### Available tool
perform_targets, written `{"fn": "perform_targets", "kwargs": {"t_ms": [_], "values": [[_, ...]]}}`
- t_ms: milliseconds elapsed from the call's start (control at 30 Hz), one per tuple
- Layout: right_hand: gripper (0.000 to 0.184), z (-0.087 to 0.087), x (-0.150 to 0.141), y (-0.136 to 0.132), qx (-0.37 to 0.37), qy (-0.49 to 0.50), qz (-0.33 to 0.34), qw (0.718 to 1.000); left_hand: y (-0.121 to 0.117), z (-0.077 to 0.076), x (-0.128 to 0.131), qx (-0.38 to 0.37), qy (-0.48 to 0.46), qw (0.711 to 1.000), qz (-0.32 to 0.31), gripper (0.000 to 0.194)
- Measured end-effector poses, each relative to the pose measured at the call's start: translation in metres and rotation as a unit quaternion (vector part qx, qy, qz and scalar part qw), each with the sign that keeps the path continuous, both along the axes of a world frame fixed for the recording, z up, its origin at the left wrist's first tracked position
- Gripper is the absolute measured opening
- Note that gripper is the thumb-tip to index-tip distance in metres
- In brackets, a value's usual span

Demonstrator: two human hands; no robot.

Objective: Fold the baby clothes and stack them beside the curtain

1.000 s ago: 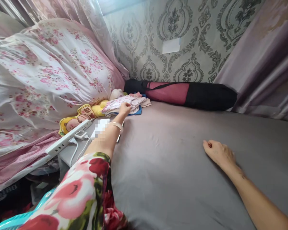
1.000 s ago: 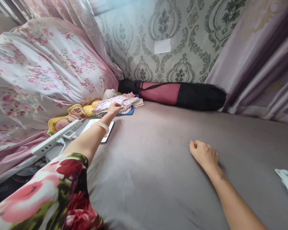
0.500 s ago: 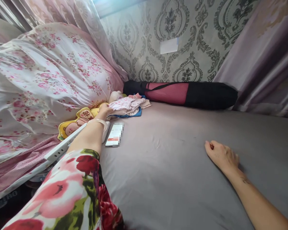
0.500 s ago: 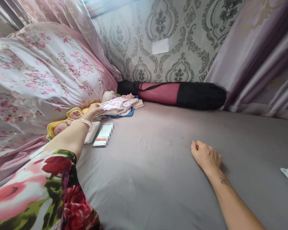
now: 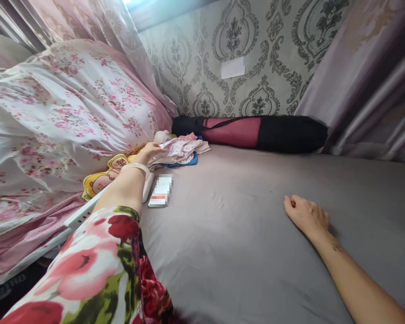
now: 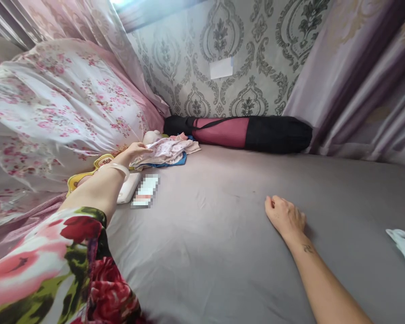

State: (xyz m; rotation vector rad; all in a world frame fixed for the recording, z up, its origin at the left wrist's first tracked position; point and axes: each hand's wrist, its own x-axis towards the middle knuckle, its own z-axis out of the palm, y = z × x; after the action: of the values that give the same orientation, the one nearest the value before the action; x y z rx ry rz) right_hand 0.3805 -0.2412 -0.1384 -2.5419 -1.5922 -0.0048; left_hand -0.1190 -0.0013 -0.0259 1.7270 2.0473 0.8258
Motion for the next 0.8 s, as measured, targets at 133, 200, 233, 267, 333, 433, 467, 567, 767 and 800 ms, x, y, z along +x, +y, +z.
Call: {"fn": "perform_targets", "kwargs": {"t_ms": [133, 200, 233, 267, 333, 433, 467, 567, 767, 800], "values": [[0.044, -0.001, 0.000, 0.000, 0.003, 0.001, -0.002, 1.000, -0.001, 0.007, 0.009, -0.026, 0.063, 0.998, 0.014, 0.019], [0.043, 0.000, -0.001, 0.000, 0.003, 0.000, -0.003, 1.000, -0.001, 0.013, 0.017, 0.003, 0.092, 0.995, 0.030, 0.019], [0.043, 0.000, -0.001, 0.000, 0.002, 0.000, -0.002, 1.000, -0.001, 0.018, 0.023, 0.021, 0.103, 0.994, 0.029, 0.019], [0.043, 0.001, -0.002, 0.000, 0.001, -0.001, -0.002, 1.000, -0.001, 0.024, 0.029, 0.041, 0.112, 0.993, 0.022, 0.019], [0.043, 0.002, -0.002, 0.000, -0.002, -0.001, -0.001, 1.000, 0.000, 0.039, 0.046, 0.082, 0.129, 0.988, 0.005, 0.019], [0.043, 0.004, -0.003, -0.001, -0.004, 0.001, 0.000, 1.000, 0.002, 0.062, 0.075, 0.133, 0.129, 0.983, -0.011, 0.021], [0.042, 0.004, -0.003, -0.002, -0.003, 0.003, 0.001, 1.000, 0.002, 0.069, 0.085, 0.150, 0.127, 0.981, -0.008, 0.022], [0.039, 0.005, -0.004, -0.003, 0.002, 0.009, 0.003, 1.000, 0.003, 0.088, 0.108, 0.210, 0.137, 0.968, 0.009, 0.025], [0.037, 0.006, -0.003, -0.006, 0.001, 0.018, 0.017, 1.000, 0.008, 0.110, 0.130, 0.215, 0.077, 0.974, 0.009, 0.024], [0.037, 0.006, -0.003, -0.006, 0.000, 0.020, 0.017, 1.000, 0.009, 0.112, 0.133, 0.216, 0.049, 0.975, -0.001, 0.024]]}}
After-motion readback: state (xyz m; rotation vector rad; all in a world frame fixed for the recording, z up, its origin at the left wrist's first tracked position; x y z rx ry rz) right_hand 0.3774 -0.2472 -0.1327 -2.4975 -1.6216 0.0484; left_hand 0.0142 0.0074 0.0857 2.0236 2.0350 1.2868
